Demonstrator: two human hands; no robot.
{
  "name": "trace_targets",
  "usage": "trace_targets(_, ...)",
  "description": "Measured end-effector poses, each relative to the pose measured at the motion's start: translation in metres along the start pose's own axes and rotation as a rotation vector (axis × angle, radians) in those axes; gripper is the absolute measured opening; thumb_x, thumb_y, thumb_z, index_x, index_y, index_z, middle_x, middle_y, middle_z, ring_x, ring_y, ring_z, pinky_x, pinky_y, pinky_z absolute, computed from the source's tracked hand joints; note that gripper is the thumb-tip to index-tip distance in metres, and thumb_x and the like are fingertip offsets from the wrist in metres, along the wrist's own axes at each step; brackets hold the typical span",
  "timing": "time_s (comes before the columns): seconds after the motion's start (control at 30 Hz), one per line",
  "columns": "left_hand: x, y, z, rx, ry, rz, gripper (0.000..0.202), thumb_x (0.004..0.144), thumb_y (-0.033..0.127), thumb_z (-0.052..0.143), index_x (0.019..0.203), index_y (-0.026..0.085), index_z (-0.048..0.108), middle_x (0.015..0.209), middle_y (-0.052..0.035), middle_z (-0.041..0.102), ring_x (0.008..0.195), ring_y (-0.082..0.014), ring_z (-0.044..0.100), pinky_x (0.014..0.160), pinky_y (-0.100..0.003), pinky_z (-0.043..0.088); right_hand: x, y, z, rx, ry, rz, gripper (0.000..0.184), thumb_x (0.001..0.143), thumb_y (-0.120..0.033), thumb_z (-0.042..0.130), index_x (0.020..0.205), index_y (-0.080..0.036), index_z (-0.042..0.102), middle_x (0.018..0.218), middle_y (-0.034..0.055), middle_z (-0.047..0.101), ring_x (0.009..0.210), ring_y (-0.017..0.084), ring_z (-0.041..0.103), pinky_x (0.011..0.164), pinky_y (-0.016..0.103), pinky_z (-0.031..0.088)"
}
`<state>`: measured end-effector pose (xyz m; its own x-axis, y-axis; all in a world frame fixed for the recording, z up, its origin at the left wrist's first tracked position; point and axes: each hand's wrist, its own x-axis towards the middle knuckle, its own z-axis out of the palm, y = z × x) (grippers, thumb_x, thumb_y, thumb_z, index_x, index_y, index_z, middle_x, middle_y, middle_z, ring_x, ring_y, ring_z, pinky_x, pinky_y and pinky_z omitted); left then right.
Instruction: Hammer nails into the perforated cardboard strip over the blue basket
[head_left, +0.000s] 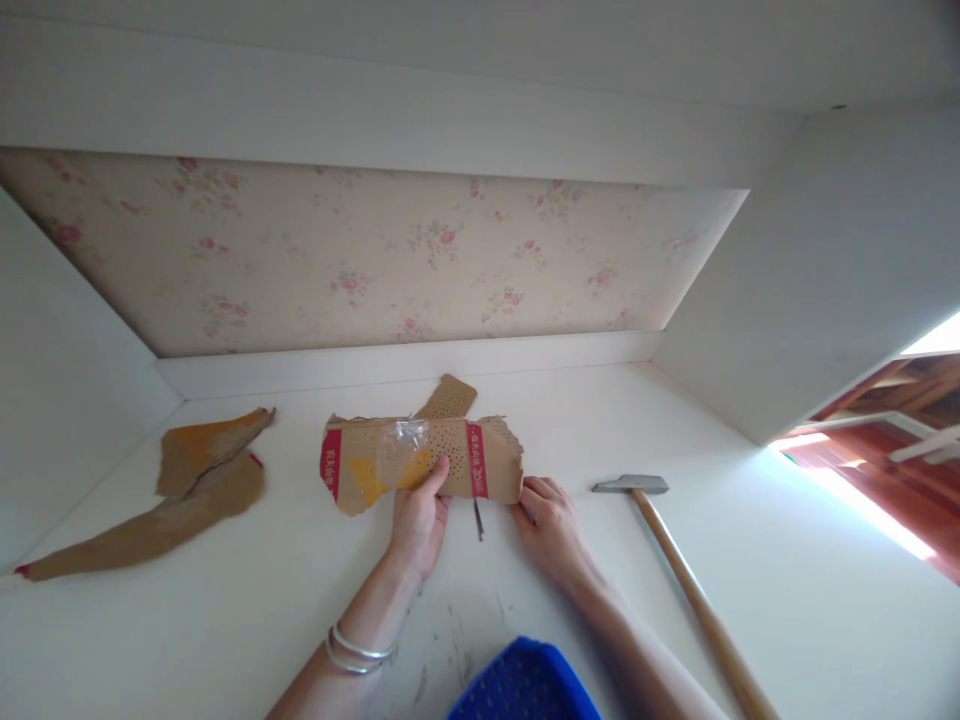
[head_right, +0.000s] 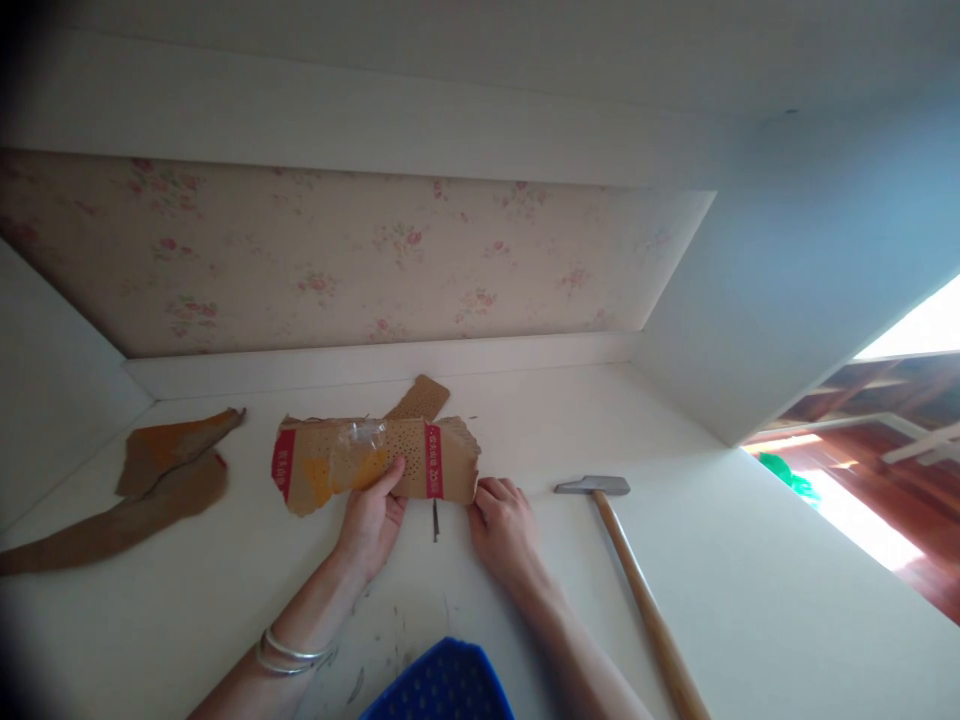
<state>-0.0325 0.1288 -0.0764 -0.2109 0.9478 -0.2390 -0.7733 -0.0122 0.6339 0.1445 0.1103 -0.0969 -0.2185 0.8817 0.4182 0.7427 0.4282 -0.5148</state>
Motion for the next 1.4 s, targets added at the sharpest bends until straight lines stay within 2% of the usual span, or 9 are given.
trace_targets(0.13,0.002,-0.003,-0.003,0.020,-0.002,-0.017,0.032,0.080,0.004,0.072,0.109,0.017,0.069,0.112,-0.0090,0.073,0.102,-0.0198,0.070,0.097,-0.036,0.054,0.001,0.003,0.001,-0.038,-0.043,0.003,0.020,0.089,-0.013,0.054,0.078,-0.021,0.069,0.086,0.0069,0.071,0.087,0.024,0.059,0.080,0.034,0.045)
trace_targets(0.37,0.000,-0.003,-0.003,0.054,0.032,-0.057,0.030,0.082,0.003,0.071,0.108,0.016,0.069,0.107,-0.0090,0.075,0.098,-0.0196,0.071,0.097,-0.037,0.055,0.003,0.007,0.005,-0.030,-0.039,0.062,0.022,0.077,-0.002,0.052,0.074,-0.020,0.065,0.083,0.0071,0.070,0.085,0.024,0.058,0.078,0.032,0.044)
trace_targets(0.53,-0.004,-0.002,-0.002,0.059,0.032,-0.049,0.029,0.081,0.000,0.070,0.106,0.015,0.069,0.107,-0.0099,0.075,0.097,-0.0201,0.072,0.096,-0.037,0.055,0.004,0.007,0.002,0.036,-0.009,0.099,0.022,0.079,-0.006,0.049,0.076,-0.021,0.064,0.082,0.0067,0.070,0.083,0.023,0.060,0.075,0.030,0.047)
trace_targets(0.73,-0.006,-0.003,-0.004,0.054,-0.012,-0.063,0.027,0.079,0.005,0.074,0.104,0.014,0.070,0.109,-0.0114,0.074,0.100,-0.0229,0.071,0.096,-0.040,0.056,0.004,0.011,0.001,0.120,0.052,0.173,0.023,0.082,-0.010,0.046,0.087,-0.021,0.066,0.087,0.0070,0.072,0.087,0.023,0.065,0.074,0.030,0.050)
trace_targets(0.93,-0.008,-0.002,-0.001,0.060,-0.048,-0.052,0.030,0.078,0.005,0.076,0.105,0.015,0.069,0.109,-0.0103,0.074,0.100,-0.0215,0.071,0.095,-0.037,0.056,0.005,0.013,0.002,0.175,0.056,0.246,0.025,0.082,-0.015,0.046,0.094,-0.020,0.068,0.092,0.0089,0.073,0.089,0.025,0.067,0.075,0.033,0.051)
trace_targets(1.07,-0.009,0.000,0.000,0.048,-0.085,-0.058,0.032,0.081,0.014,0.076,0.111,0.016,0.067,0.113,-0.0118,0.073,0.106,-0.0233,0.069,0.097,-0.038,0.054,0.005,0.013,0.000,0.204,0.032,0.267,0.032,0.083,-0.017,0.046,0.105,-0.020,0.069,0.105,0.0099,0.074,0.098,0.026,0.067,0.081,0.035,0.052)
trace_targets(1.27,-0.007,-0.001,-0.003,-0.004,-0.045,-0.044,0.036,0.093,0.042,0.061,0.123,0.023,0.060,0.120,-0.0103,0.070,0.112,-0.0215,0.066,0.099,-0.037,0.051,0.005,0.010,-0.003,0.224,0.022,0.276,0.035,0.084,-0.019,0.047,0.112,-0.019,0.068,0.107,0.0102,0.075,0.099,0.026,0.067,0.083,0.037,0.051)
trace_targets(1.4,-0.007,-0.004,-0.003,0.030,-0.094,-0.055,0.035,0.093,0.043,0.060,0.119,0.020,0.063,0.119,-0.0110,0.070,0.114,-0.0228,0.064,0.101,-0.037,0.048,0.004,0.010,-0.006,0.242,0.001,0.260,0.036,0.079,-0.021,0.054,0.112,-0.017,0.067,0.109,0.0122,0.074,0.100,0.027,0.068,0.085,0.037,0.052)
